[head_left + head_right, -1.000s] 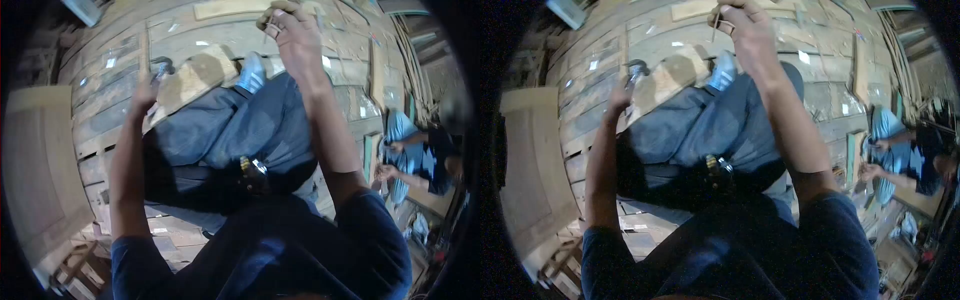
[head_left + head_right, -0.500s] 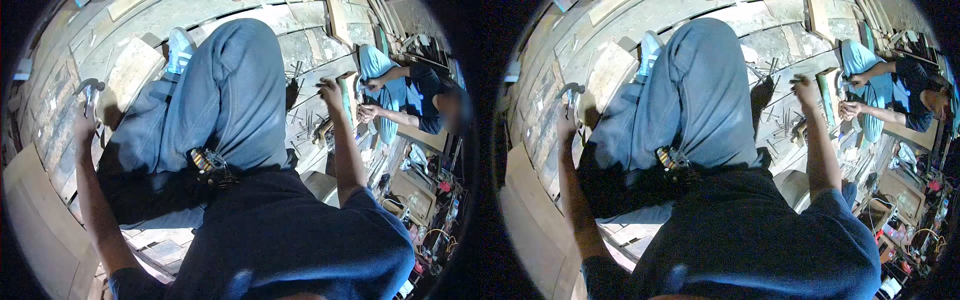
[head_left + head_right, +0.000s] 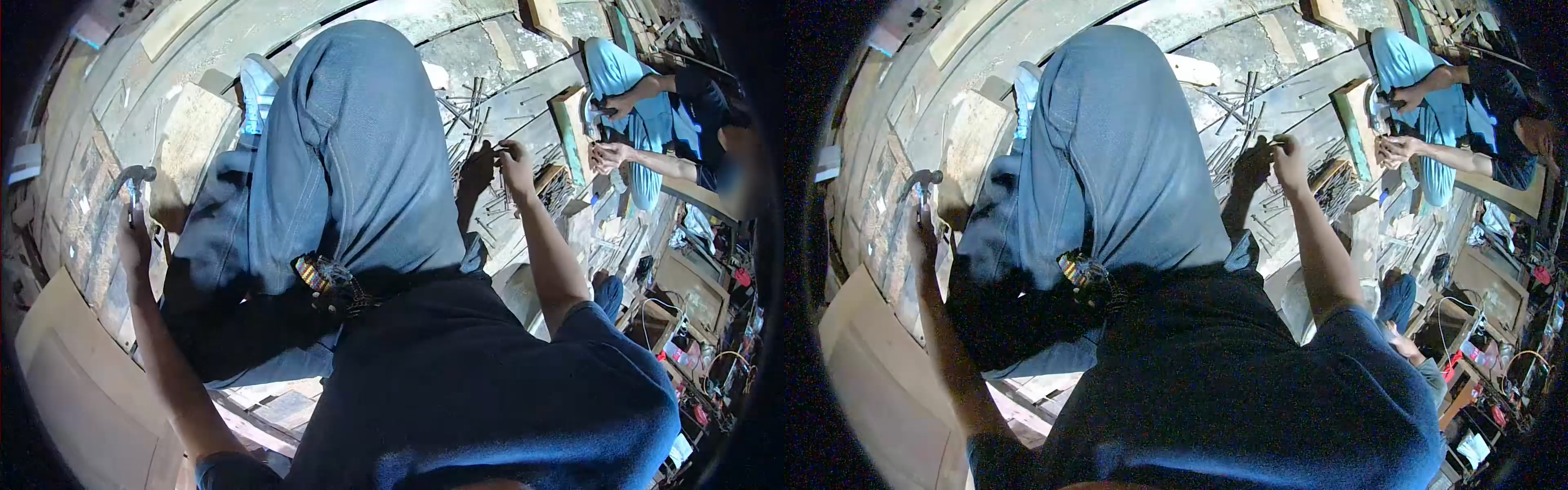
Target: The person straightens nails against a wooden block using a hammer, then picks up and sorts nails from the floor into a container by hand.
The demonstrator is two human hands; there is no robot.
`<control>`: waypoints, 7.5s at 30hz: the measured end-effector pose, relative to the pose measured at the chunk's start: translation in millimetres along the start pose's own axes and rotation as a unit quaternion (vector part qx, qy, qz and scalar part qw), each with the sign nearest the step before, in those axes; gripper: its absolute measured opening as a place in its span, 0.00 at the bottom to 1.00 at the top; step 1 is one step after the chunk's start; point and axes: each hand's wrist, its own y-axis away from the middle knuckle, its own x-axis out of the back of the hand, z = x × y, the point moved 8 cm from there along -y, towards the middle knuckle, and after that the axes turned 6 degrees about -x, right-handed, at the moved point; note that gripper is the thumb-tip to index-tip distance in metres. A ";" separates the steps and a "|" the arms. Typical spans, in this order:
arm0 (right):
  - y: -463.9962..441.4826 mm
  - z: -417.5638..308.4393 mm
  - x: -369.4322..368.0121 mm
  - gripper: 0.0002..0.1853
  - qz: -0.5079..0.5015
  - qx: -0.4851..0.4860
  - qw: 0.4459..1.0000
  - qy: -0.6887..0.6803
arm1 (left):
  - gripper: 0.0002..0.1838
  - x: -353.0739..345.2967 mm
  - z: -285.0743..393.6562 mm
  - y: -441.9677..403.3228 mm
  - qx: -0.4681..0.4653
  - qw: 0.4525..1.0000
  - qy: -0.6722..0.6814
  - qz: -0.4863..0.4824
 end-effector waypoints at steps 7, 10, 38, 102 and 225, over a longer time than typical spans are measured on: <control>19.3 -1.4 127.6 0.11 0.215 0.047 0.972 0.079 | 0.18 -5.2 -22.6 -2.2 -0.014 0.999 -0.031 0.011; 31.7 10.6 166.1 0.12 0.287 0.026 0.944 0.161 | 0.18 -2.4 -11.9 0.0 -0.030 0.999 -0.005 0.022; 70.3 5.0 -8.9 0.14 0.002 0.000 0.961 0.278 | 0.21 -3.4 -3.0 2.4 -0.018 0.999 0.036 0.005; 146.1 -388.5 -465.8 0.06 -0.231 0.511 0.817 0.137 | 0.19 20.7 6.3 10.5 0.072 0.996 0.056 0.016; 11.8 -36.1 -42.6 0.11 -0.124 -0.161 0.895 -0.397 | 0.30 -18.4 -44.8 -7.6 0.052 0.996 -0.045 -0.062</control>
